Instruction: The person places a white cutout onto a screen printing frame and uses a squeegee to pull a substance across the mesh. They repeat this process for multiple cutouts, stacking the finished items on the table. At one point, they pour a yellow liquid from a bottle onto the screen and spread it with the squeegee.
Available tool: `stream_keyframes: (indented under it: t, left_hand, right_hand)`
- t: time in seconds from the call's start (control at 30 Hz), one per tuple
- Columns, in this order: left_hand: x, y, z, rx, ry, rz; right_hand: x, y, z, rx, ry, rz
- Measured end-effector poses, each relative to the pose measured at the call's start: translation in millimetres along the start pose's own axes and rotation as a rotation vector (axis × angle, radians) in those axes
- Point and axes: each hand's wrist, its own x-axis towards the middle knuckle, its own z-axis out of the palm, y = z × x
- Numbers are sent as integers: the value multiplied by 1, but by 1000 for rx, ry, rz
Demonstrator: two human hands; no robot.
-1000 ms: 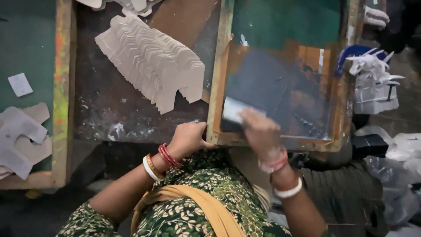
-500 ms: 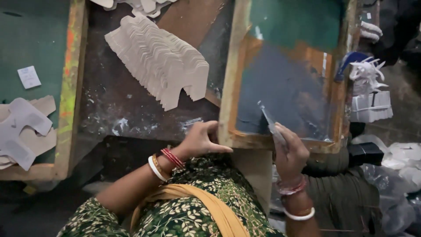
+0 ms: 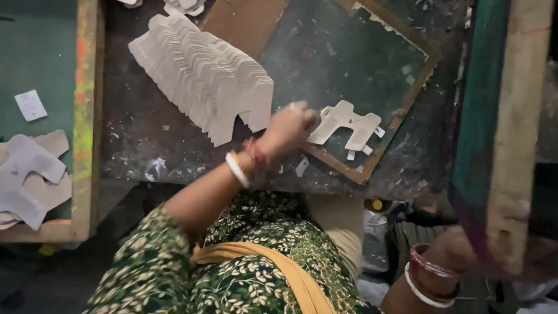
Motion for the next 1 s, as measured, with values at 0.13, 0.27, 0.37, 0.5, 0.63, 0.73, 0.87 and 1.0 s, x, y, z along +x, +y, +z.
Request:
stream_keyframes:
  t: [0.13,0.27,0.37,0.5,0.63,0.73,0.87,1.0]
  left_hand:
    - [40,3,-3,69,256,159]
    - [58,-24,-3,-149,223,35]
    - [16,-16,-87,-899,546,-91]
    - [-35,-20,-112,-502,759,-51]
    - [-64,-45,-81,329,375,335]
    - [-70,-58,-73,305,377,374]
    - [-68,-44,-46,181,276,254]
    - [-38,-6,27,180,209,423]
  right_hand:
    - [-27,51,2,49,127,16]
    - [-20,48,-12,-96,78,-118]
    - [-24,49,-16,-208,-9,-224]
    - [-38,69,-7,26,0,-98]
    - [-38,71,9,101,55,-1]
    - [-38,69,20,82,113,67]
    - [-35,69,25,30,193,162]
    - [-22,54,10,-58,251,228]
